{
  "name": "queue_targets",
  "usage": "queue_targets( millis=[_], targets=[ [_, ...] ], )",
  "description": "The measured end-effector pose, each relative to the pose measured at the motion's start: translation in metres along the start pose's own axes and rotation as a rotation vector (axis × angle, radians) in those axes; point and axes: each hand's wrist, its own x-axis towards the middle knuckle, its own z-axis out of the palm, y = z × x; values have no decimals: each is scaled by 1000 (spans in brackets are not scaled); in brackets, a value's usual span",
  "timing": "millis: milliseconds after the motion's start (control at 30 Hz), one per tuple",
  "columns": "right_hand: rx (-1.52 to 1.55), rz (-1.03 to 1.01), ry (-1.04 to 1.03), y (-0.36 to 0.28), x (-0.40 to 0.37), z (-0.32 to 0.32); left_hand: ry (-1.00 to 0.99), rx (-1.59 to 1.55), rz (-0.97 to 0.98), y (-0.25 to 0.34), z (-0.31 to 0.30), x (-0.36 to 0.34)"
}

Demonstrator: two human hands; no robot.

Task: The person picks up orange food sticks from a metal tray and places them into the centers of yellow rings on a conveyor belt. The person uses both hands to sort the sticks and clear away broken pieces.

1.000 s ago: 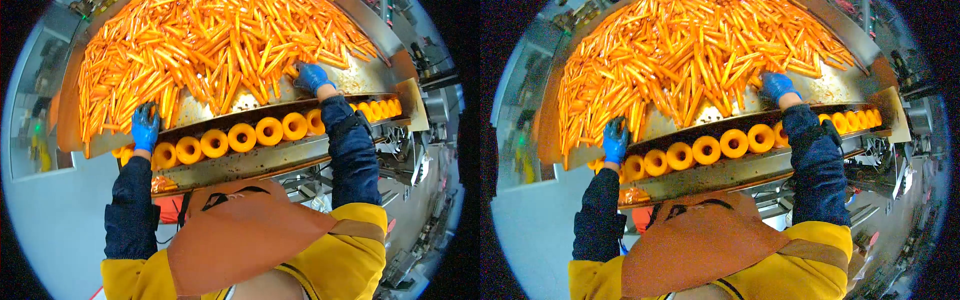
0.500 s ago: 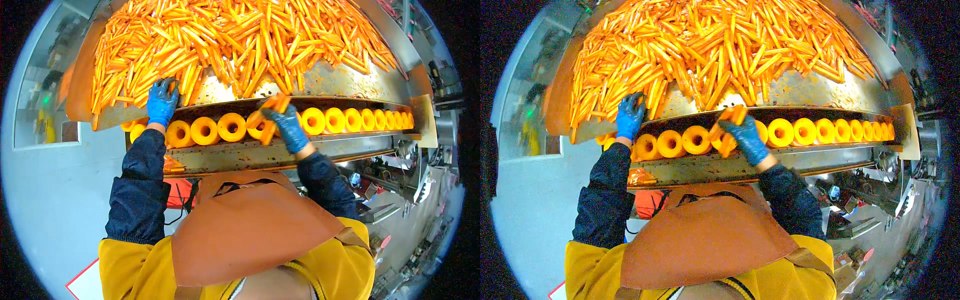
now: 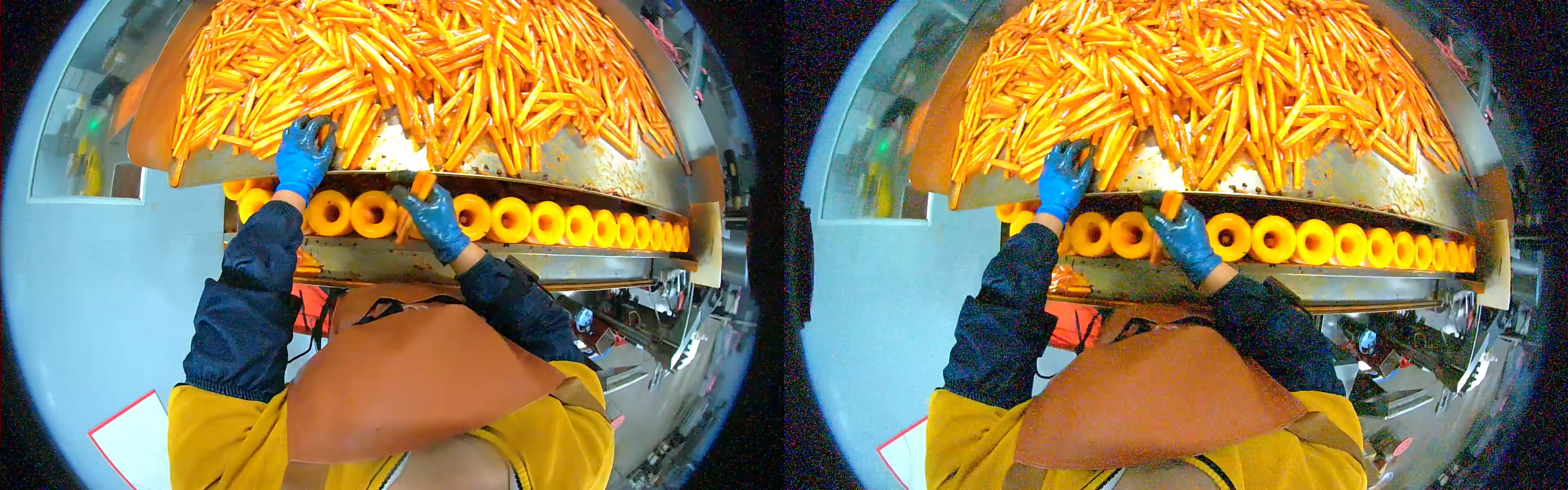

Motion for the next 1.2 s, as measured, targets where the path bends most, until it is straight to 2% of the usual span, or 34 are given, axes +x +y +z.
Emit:
queue_targets(
  millis=[33,67,133,200,267,367,533,600,667,733,767,800,900,967,1000,1067,1133,1200],
  targets=[
    [82,-24,-13,-29,-1,6,-2,-4,4,0,0,-1],
    [117,-56,-23,-27,3,11,-2,-8,11,0,0,0],
    [56,-80,-80,-37,3,28,-18,-5,1,-1,0,0],
    [-26,-49,-136,-22,8,37,-18,-5,-13,0,1,0],
    [-247,-175,-107,1,11,36,-23,-7,-2,-3,2,0],
    [-162,-154,-14,-22,5,33,-29,-18,6,-5,2,0],
    [-245,-248,-49,-35,16,71,-58,6,52,-8,4,1],
    [-383,-332,-192,-31,17,83,-57,-8,30,-6,2,0],
    [-446,-334,-180,-16,17,83,-55,-22,8,-3,-2,1],
    [-564,-244,-209,-19,14,64,-59,-61,5,-2,-4,1],
    [-549,-259,-168,-12,14,55,-94,-49,-12,-2,-6,1],
    [-471,-94,-149,-11,13,44,-95,-52,-22,-3,-6,0],
    [-447,-45,-63,-22,11,24,-89,-66,-39,0,-7,1],
    [-86,-79,44,-46,6,32,-57,-51,-11,-2,-3,0],
    [-86,-82,50,-46,7,36,-27,-33,17,-1,-3,1],
    [-430,-281,-66,-45,10,46,-24,-37,16,0,-5,1],
    [-552,-290,-101,-36,10,42,-30,-43,11,-3,-2,1],
    [-768,-402,-143,-39,10,27,-4,-43,26,-5,1,2]
  ],
)
